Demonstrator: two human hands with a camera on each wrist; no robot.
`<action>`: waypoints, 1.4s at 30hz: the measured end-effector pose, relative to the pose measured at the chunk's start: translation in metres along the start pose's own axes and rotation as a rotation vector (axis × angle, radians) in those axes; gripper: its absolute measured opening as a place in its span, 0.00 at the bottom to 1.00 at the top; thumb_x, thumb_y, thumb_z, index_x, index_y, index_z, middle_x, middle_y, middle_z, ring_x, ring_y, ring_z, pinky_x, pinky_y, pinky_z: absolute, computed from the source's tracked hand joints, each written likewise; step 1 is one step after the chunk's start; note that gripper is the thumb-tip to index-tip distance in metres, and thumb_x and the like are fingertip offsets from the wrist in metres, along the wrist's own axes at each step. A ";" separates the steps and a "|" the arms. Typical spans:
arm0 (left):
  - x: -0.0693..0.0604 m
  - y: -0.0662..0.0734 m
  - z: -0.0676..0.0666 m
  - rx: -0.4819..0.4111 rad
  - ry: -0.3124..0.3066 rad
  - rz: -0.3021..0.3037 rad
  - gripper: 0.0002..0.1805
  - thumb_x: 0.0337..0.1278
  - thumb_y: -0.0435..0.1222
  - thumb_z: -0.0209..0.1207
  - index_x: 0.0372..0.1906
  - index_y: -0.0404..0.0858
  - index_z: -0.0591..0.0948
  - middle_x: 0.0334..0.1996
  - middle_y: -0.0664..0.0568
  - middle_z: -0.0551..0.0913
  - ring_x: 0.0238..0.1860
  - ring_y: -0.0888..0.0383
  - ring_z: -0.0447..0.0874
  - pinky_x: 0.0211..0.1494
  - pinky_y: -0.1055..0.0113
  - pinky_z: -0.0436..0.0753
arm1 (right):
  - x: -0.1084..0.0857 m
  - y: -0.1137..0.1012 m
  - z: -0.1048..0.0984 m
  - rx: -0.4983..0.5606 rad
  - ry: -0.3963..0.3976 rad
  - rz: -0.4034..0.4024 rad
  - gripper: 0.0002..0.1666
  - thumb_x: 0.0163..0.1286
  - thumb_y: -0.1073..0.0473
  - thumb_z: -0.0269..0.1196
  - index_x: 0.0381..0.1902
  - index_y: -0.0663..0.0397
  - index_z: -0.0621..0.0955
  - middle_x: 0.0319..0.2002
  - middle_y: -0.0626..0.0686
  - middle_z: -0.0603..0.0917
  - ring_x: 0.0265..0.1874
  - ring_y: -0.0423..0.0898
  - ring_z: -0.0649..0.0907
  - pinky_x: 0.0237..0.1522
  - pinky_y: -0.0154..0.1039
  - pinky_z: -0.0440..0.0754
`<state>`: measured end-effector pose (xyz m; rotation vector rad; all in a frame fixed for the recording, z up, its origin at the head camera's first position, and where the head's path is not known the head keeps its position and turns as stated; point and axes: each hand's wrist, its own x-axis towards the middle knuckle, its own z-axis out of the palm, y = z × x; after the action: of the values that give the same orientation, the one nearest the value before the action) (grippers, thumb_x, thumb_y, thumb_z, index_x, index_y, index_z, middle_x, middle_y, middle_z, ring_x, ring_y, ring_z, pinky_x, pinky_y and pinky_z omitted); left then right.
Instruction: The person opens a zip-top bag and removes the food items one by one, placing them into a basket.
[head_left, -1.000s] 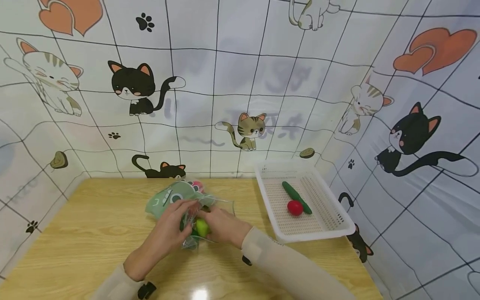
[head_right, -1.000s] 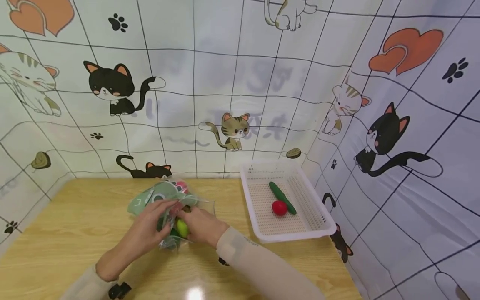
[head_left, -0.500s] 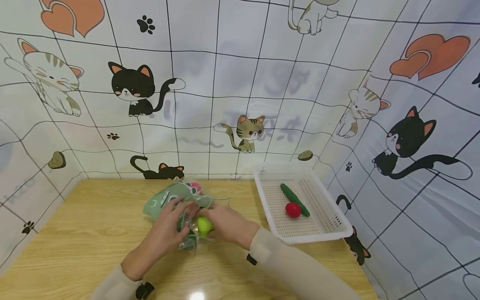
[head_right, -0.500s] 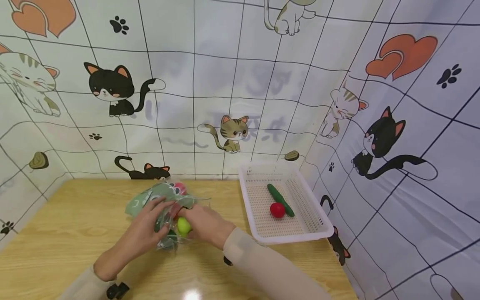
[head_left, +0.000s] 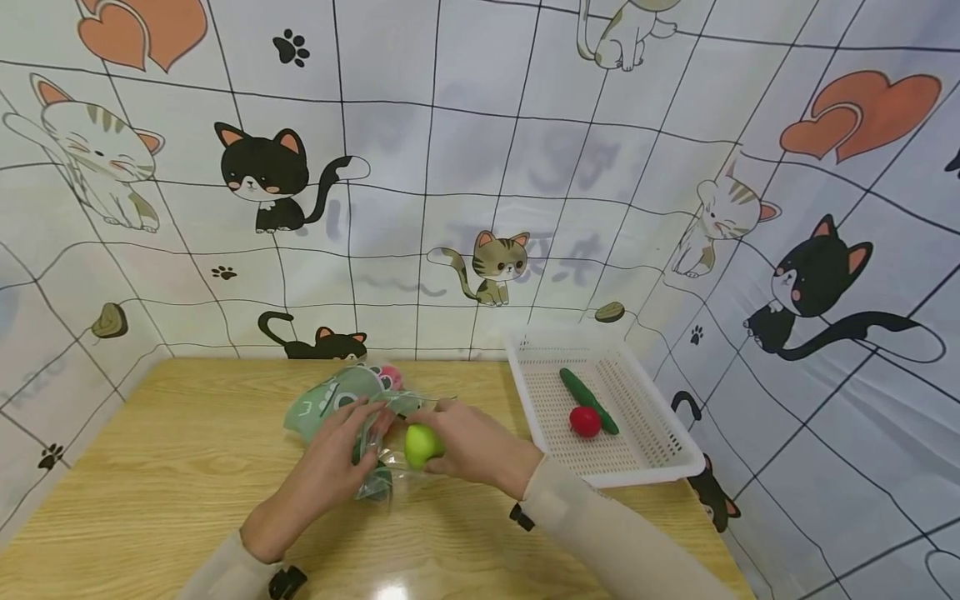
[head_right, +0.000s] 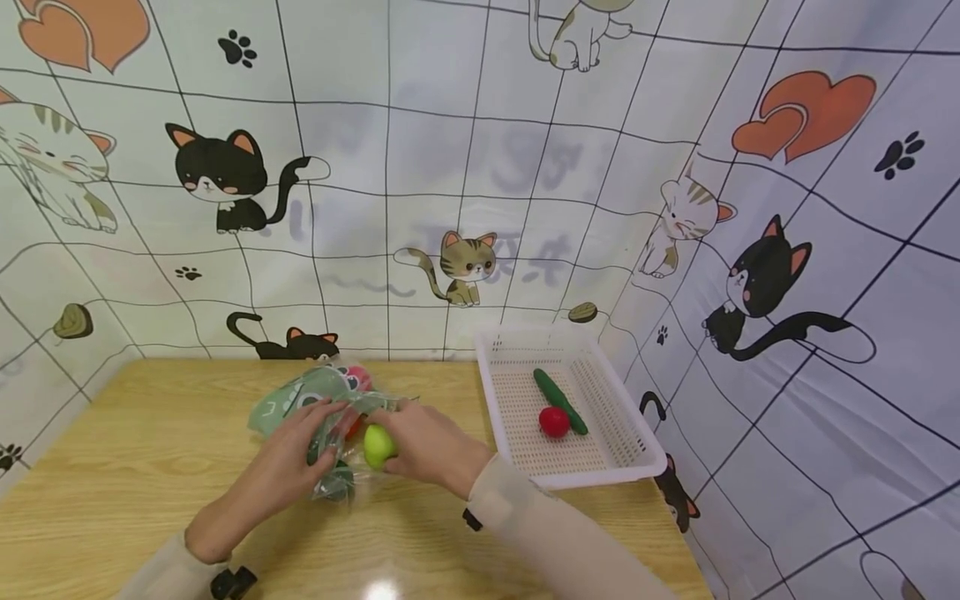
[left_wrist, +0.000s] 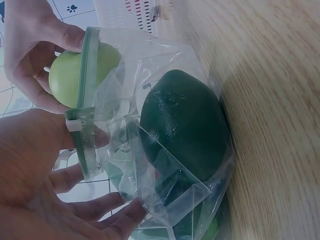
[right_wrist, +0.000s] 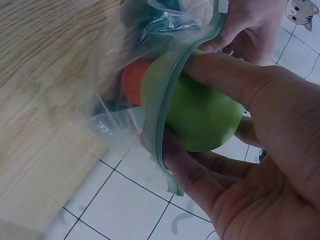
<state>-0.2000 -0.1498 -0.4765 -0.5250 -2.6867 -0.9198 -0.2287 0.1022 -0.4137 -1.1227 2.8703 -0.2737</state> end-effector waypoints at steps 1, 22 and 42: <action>0.000 0.000 0.000 0.002 0.004 0.001 0.35 0.69 0.27 0.73 0.80 0.35 0.81 0.80 0.25 0.78 0.78 0.22 0.80 0.77 0.23 0.82 | -0.001 0.001 0.000 -0.001 0.006 -0.004 0.42 0.69 0.51 0.88 0.78 0.46 0.85 0.61 0.56 0.92 0.52 0.45 0.90 0.55 0.38 0.93; -0.002 -0.002 0.004 -0.006 0.031 0.005 0.35 0.68 0.26 0.73 0.79 0.36 0.82 0.79 0.26 0.80 0.76 0.23 0.82 0.75 0.24 0.84 | -0.021 0.013 -0.028 0.163 0.127 -0.070 0.41 0.70 0.55 0.86 0.77 0.49 0.82 0.65 0.60 0.89 0.50 0.49 0.91 0.51 0.37 0.92; 0.000 -0.008 0.006 -0.009 0.049 0.040 0.35 0.67 0.26 0.72 0.79 0.35 0.82 0.77 0.25 0.81 0.77 0.24 0.82 0.75 0.24 0.84 | -0.036 0.063 -0.051 0.131 0.199 0.055 0.42 0.71 0.54 0.84 0.79 0.50 0.81 0.65 0.60 0.89 0.51 0.50 0.90 0.49 0.43 0.92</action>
<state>-0.2035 -0.1518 -0.4851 -0.5484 -2.6199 -0.9222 -0.2497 0.1801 -0.3754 -1.0471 2.9937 -0.5941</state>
